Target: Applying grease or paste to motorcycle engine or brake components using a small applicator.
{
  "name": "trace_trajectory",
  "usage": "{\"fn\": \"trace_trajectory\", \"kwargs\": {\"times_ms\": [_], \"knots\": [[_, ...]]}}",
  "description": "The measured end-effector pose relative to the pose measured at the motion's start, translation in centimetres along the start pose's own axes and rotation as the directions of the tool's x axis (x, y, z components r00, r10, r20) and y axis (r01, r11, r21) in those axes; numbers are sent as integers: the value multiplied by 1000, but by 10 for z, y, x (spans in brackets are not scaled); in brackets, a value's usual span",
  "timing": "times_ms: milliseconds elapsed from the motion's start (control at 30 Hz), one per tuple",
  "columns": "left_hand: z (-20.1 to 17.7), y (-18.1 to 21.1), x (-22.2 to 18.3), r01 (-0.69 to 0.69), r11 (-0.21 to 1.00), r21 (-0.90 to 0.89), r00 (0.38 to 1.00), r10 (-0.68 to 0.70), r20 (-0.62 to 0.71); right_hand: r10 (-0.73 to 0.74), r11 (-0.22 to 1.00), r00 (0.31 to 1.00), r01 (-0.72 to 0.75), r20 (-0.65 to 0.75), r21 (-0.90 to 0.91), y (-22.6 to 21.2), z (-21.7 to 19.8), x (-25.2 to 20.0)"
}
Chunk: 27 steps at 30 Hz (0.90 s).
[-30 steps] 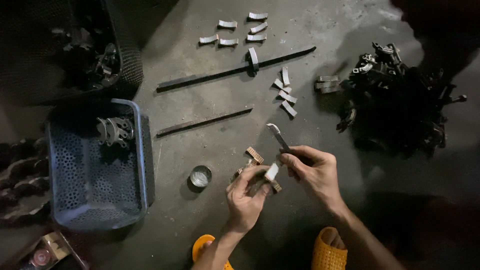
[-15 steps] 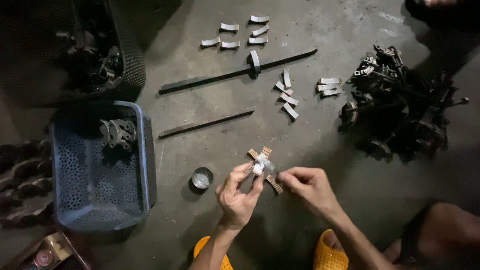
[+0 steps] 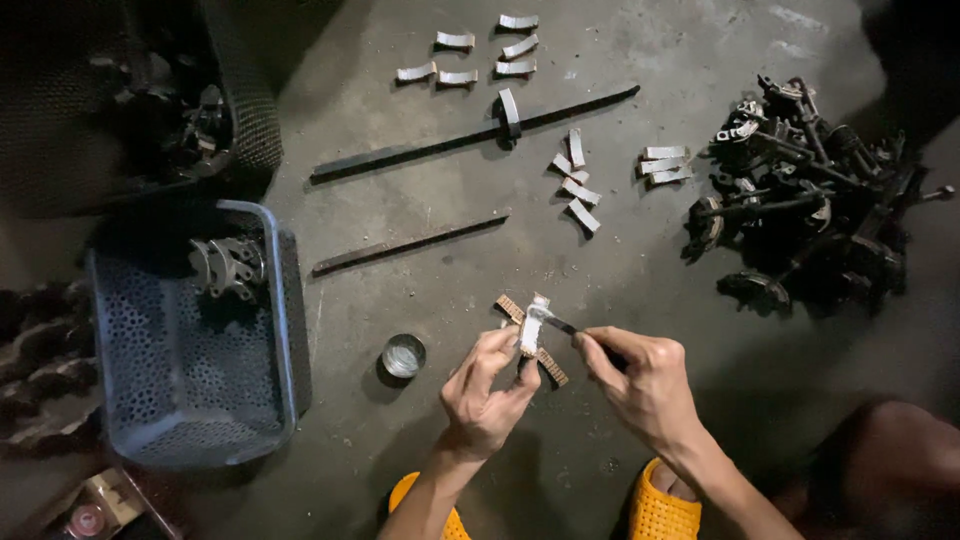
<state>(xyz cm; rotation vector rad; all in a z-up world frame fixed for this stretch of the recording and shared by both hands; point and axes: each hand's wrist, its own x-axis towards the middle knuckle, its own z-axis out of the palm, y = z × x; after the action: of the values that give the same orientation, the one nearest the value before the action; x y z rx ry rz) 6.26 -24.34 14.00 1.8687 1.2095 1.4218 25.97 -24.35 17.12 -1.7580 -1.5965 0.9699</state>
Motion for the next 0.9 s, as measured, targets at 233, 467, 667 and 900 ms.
{"fn": "trace_trajectory", "kwargs": {"times_ms": [233, 467, 667, 900], "knots": [[6, -10, 1, 28, 998, -50, 999, -27, 19, 2, 999, 998, 1, -60, 44, 18, -2, 16], [-4, -128, 26, 560, 781, -276, 808, -588, -27, 263, 952, 940, -216, -219, 215, 118, 18, 0], [-3, -278, 221, 403, 908, 118, 914, -393, -96, 478, 874, 875, -467, -71, 131, 158, 58, -45], [24, -446, 284, 478, 773, 417, 878, -410, -248, 549, 835, 833, -550, -77, 9, 143, 52, -44]]}}
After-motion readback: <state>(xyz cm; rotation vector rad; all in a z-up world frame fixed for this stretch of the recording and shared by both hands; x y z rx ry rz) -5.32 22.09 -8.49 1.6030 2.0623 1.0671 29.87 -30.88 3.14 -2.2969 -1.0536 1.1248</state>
